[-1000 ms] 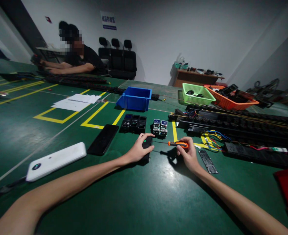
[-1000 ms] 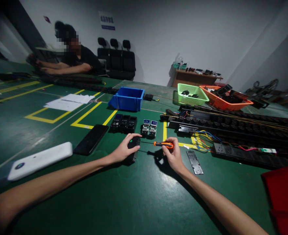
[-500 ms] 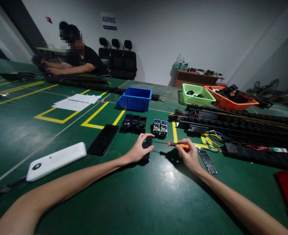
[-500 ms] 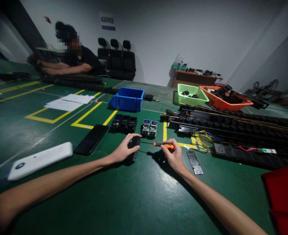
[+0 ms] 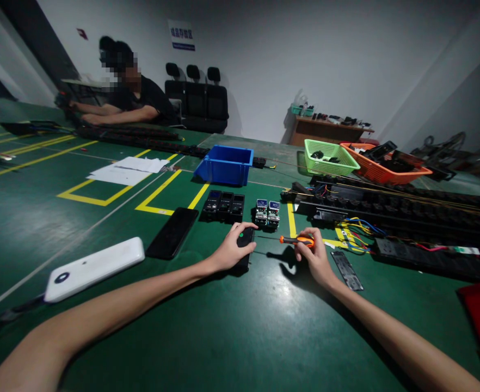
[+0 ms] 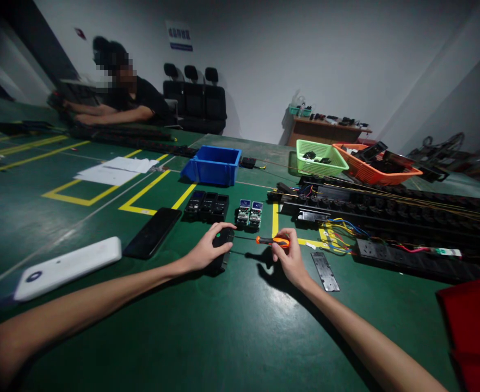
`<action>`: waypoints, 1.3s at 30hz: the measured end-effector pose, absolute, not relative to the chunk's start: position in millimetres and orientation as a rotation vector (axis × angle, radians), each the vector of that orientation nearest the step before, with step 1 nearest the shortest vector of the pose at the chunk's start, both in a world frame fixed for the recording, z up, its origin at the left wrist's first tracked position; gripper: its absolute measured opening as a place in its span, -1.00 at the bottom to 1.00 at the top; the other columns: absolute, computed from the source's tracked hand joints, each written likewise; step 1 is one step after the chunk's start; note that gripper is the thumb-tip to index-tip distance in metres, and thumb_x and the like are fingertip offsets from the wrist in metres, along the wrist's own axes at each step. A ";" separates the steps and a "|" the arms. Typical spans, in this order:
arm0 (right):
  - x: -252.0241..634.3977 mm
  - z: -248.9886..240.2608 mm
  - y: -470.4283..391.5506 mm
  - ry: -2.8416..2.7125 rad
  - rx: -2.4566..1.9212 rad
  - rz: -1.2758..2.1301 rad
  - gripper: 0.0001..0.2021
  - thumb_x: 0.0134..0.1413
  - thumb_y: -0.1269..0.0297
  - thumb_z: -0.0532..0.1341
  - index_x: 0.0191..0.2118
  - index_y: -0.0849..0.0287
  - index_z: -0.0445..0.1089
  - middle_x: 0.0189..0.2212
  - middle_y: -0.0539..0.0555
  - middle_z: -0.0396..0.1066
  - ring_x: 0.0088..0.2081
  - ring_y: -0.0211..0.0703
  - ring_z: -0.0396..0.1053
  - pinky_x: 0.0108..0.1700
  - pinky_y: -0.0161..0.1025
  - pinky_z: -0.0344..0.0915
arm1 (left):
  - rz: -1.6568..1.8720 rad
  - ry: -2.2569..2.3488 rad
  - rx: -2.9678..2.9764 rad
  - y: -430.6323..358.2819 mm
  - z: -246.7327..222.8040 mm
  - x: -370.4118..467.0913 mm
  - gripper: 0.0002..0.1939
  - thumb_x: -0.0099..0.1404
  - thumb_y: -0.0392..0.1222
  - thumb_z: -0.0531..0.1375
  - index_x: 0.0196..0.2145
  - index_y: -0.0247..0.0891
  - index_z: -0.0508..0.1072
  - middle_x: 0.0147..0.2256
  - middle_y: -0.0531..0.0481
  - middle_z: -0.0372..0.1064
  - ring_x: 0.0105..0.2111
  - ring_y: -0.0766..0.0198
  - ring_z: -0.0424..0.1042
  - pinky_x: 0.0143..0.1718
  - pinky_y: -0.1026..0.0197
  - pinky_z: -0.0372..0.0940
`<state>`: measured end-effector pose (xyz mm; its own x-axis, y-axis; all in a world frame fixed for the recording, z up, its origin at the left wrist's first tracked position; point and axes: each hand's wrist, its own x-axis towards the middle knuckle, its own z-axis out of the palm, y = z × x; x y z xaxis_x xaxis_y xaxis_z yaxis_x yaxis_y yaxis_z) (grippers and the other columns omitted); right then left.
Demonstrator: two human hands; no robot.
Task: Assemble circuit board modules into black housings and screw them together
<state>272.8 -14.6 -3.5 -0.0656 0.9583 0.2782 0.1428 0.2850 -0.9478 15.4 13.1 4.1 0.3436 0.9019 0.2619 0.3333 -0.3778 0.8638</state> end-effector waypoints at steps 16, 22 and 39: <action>281.7 -3.5 -8.9 -1.549 -1.042 0.994 -0.80 0.17 0.16 0.20 -0.19 0.11 0.20 -0.53 -0.09 0.33 -0.55 -0.29 0.30 -0.46 -0.30 0.23 | 0.996 1.066 1.898 11.4 7.4 15.9 -0.62 0.18 -0.27 0.18 -0.02 -0.15 0.36 -0.11 -0.03 0.24 -0.08 0.18 0.30 0.05 0.11 0.18; 280.9 -4.1 -7.4 -1.548 -1.066 1.006 -0.80 0.19 0.12 0.18 -0.23 0.13 0.22 -0.62 -0.12 0.29 -0.62 -0.30 0.26 -0.54 -0.34 0.18 | 0.985 1.077 1.900 11.2 7.8 15.8 -0.62 0.18 -0.26 0.17 -0.01 -0.16 0.36 -0.13 -0.03 0.24 -0.09 0.18 0.30 0.04 0.11 0.18; 284.7 -6.0 -10.5 -1.559 -1.054 0.949 -0.77 0.17 0.14 0.18 -0.15 0.05 0.14 -0.38 -0.04 0.31 -0.40 -0.20 0.35 -0.34 -0.23 0.30 | 0.999 1.069 1.901 11.7 6.4 15.6 -0.63 0.18 -0.24 0.18 -0.02 -0.14 0.36 -0.13 -0.02 0.24 -0.11 0.18 0.31 0.02 0.11 0.19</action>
<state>284.7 -10.5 -6.0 -0.1333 0.9461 0.2951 0.1719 0.3153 -0.9333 15.6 11.7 6.4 0.3542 0.8948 0.2717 0.3319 -0.3919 0.8580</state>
